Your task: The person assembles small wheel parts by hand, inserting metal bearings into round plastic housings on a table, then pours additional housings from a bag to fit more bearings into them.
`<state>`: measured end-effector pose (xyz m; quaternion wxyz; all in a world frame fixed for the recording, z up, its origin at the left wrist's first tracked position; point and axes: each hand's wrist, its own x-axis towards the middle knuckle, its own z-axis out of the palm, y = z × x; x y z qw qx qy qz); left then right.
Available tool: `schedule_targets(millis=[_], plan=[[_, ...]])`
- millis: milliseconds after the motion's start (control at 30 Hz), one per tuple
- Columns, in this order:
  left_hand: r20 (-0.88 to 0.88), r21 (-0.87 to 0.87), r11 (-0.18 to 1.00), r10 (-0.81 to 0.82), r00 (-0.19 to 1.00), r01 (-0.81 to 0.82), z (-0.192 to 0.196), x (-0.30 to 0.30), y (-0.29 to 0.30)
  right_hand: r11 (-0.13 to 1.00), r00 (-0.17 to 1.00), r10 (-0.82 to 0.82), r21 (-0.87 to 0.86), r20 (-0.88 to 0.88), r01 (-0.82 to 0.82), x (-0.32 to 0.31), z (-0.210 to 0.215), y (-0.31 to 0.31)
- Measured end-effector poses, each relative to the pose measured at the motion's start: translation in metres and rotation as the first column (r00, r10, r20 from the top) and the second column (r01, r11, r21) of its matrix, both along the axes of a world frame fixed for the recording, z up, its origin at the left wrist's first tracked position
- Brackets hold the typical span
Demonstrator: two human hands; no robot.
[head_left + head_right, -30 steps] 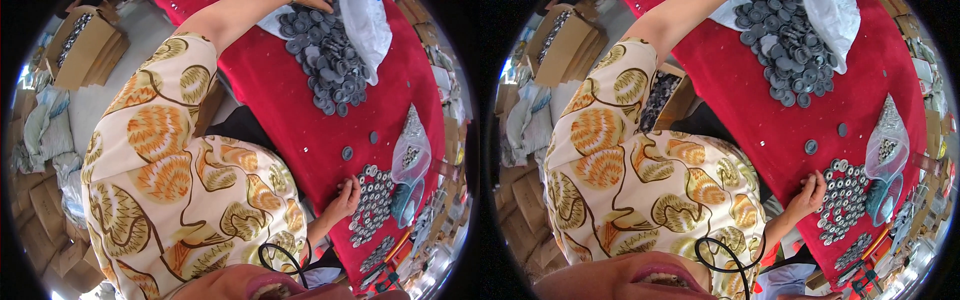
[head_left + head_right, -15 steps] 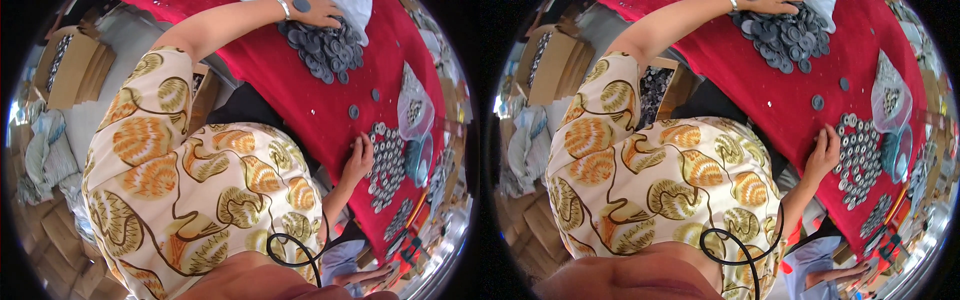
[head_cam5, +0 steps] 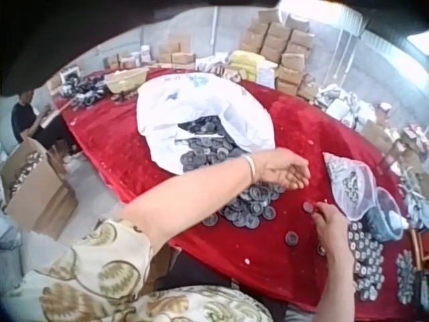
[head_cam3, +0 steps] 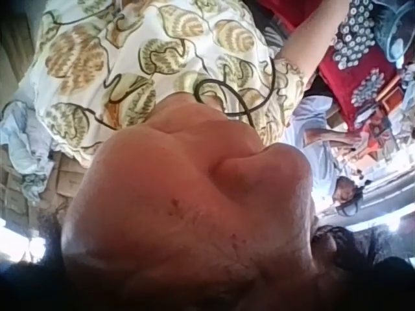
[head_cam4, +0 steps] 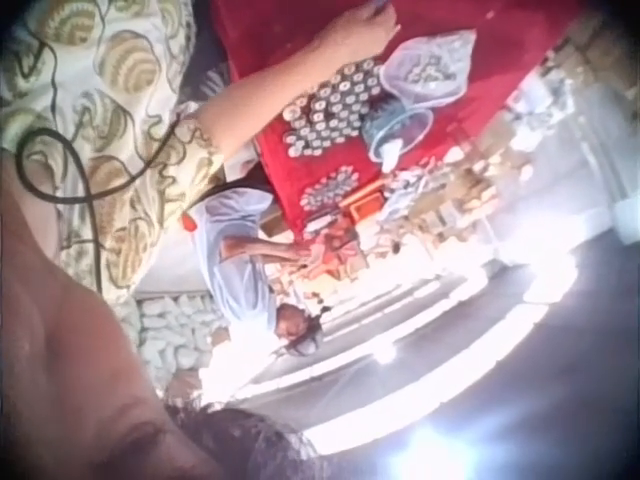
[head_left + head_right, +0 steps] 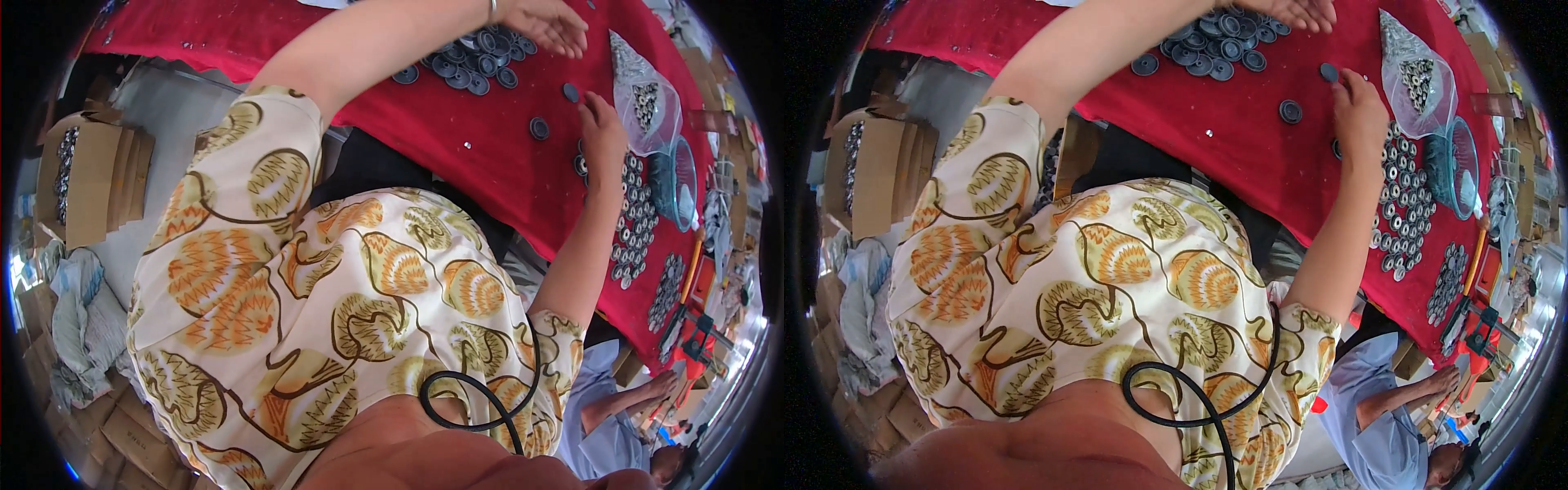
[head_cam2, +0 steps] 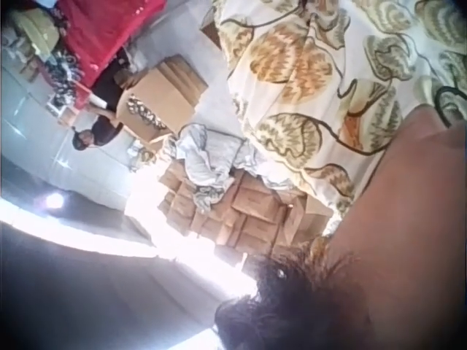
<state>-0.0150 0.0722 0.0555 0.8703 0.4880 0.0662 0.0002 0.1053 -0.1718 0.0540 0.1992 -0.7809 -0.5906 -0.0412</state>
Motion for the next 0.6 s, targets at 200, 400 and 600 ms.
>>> schedule_targets(millis=[200,400,600], plan=[[0.142,0.177,0.929,0.304,0.942,-0.326,0.028,-0.042,-0.028,0.982,0.995,0.002,-0.188,0.096,0.016,0.012,-0.028,0.022],[0.418,0.803,0.132,0.569,0.708,-0.581,0.010,-0.105,-0.021,0.993,0.582,-0.117,-0.111,-0.805,0.046,-0.004,-0.017,0.014],[0.552,0.818,0.008,0.270,0.789,-0.575,-0.004,-0.081,-0.081,0.987,0.558,-0.156,-0.103,-0.815,0.125,-0.007,-0.024,0.009]])
